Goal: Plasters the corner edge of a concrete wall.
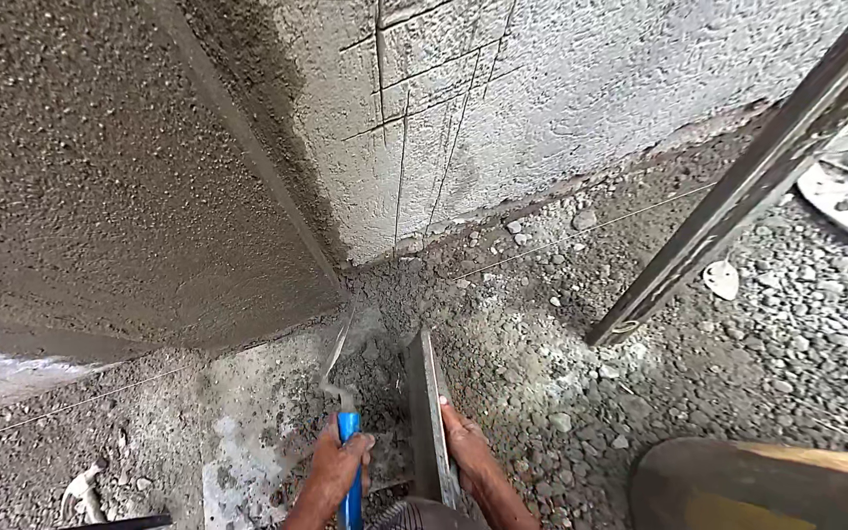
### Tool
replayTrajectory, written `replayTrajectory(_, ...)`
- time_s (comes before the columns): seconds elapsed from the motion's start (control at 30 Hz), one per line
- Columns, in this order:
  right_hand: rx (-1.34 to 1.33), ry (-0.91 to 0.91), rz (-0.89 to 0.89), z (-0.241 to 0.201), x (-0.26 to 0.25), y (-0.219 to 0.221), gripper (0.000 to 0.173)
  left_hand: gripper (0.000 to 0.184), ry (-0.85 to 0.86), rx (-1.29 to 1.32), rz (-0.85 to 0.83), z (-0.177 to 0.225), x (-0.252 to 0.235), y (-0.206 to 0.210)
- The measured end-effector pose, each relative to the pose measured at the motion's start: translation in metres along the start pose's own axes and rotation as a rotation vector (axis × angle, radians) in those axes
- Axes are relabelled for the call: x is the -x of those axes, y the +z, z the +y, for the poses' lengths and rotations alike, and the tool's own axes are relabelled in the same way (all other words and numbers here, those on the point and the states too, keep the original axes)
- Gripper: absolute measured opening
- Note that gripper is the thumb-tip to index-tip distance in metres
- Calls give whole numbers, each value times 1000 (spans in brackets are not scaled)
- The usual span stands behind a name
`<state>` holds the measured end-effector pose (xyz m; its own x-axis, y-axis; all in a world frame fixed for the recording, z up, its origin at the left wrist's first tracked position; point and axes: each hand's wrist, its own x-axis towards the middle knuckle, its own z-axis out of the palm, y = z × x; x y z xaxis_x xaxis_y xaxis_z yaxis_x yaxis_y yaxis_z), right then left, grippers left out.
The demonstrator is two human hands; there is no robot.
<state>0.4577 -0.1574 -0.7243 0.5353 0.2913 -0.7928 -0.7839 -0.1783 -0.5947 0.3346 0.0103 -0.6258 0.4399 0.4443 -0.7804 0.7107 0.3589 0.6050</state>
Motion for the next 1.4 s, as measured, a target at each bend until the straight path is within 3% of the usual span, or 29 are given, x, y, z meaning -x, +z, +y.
replayTrajectory(0.2, 69, -44, 70, 3, 11, -49, 49, 42, -113, 287, 152, 38, -29, 74)
replayTrajectory(0.37, 137, 8, 70, 11, 6, -78, 48, 47, -73, 428, 260, 56, -51, 115)
replayTrajectory(0.77, 95, 36, 37, 15, 1, -89, 50, 53, -89, 533, 357, 72, -85, 141)
replayTrajectory(1.07, 22, -15, 71, 6, 4, -80, 49, 52, -171, 547, 198, 64, -119, 96)
replayTrajectory(1.27, -16, -149, 26, -59, -28, -42, 49, 42, -213, 179, 49, 32, -47, 21)
replayTrajectory(1.4, 31, -86, 2, -86, -64, -5, 56, 44, -177, -4, 73, 28, -58, 5)
